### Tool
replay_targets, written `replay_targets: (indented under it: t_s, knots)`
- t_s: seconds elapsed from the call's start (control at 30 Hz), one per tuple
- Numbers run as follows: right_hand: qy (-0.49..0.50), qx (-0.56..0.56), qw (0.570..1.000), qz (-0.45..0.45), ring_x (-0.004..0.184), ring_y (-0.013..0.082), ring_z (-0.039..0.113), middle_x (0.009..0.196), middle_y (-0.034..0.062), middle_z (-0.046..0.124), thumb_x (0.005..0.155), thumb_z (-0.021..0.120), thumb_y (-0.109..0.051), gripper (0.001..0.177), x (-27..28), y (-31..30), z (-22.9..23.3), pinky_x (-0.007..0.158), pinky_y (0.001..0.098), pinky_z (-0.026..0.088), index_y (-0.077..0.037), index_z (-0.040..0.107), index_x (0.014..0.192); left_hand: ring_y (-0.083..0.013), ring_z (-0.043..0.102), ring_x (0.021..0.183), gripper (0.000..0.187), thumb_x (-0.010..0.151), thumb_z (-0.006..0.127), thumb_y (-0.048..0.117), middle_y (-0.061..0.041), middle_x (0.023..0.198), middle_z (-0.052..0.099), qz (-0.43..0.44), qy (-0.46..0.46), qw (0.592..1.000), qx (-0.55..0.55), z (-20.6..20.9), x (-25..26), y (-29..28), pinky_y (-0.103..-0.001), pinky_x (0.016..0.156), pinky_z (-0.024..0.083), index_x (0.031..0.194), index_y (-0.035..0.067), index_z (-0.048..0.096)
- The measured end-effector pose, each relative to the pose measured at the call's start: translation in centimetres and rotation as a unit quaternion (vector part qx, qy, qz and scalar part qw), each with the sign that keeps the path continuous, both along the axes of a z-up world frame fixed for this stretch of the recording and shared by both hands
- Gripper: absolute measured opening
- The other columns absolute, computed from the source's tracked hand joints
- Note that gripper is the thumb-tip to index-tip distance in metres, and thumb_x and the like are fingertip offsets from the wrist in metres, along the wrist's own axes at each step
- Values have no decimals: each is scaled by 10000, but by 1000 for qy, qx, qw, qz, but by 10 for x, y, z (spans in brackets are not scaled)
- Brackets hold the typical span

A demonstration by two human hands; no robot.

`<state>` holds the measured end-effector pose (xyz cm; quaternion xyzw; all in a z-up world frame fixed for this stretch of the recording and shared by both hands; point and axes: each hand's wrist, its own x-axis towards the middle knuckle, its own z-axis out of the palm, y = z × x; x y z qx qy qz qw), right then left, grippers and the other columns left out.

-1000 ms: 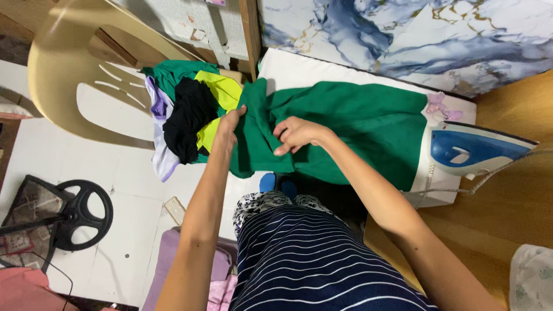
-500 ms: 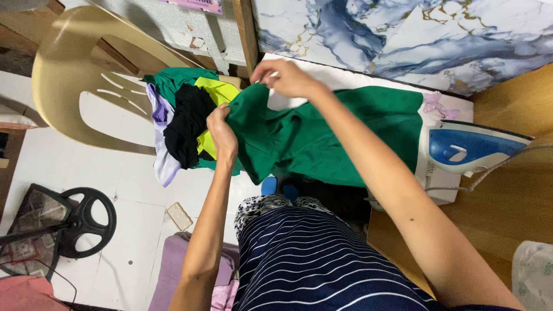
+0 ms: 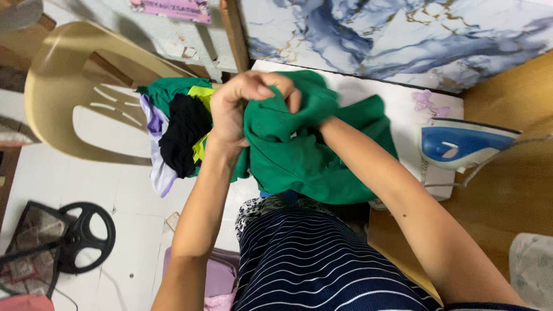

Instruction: The person irons a green patterned shirt on a wooden table. They repeatedly smooth the fabric with their hands and use a blue and white iron to press different sections, including the front, sleeves, and collar. The person adjusts the shirt's position several times to ensure even ironing.

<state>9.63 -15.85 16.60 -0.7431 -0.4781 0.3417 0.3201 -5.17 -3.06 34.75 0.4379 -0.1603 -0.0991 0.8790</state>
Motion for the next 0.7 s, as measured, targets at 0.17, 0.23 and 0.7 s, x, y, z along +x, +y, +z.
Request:
replay_targets:
  t_s: [0.17,0.23,0.7]
  knots:
    - [-48,-21,989,-140,957,162,592,1092,67,662,900,691,-80,310,29,-81,-4,780,311,472,-39,696,1208,-163,416,543,362,914,483,352,-209,692,569,-47,-29,998,-34,40,13,-18,-299,498,358,743,34,460]
    - [-63,-11,973,-221,936,166,591,1055,75,658,900,702,-96,287,40,-127,1,769,317,469,-23,707,1177,-195,467,585,443,925,479,365,-238,779,610,-4,-46,999,2,49,10,-7,-301,540,397,827,-61,555]
    - [-76,69,916,-388,869,105,581,910,9,632,1056,602,-177,160,-47,-308,244,828,291,475,-28,659,1055,-56,471,804,289,962,781,243,20,873,559,167,-131,889,406,47,28,58,-234,798,426,956,32,584]
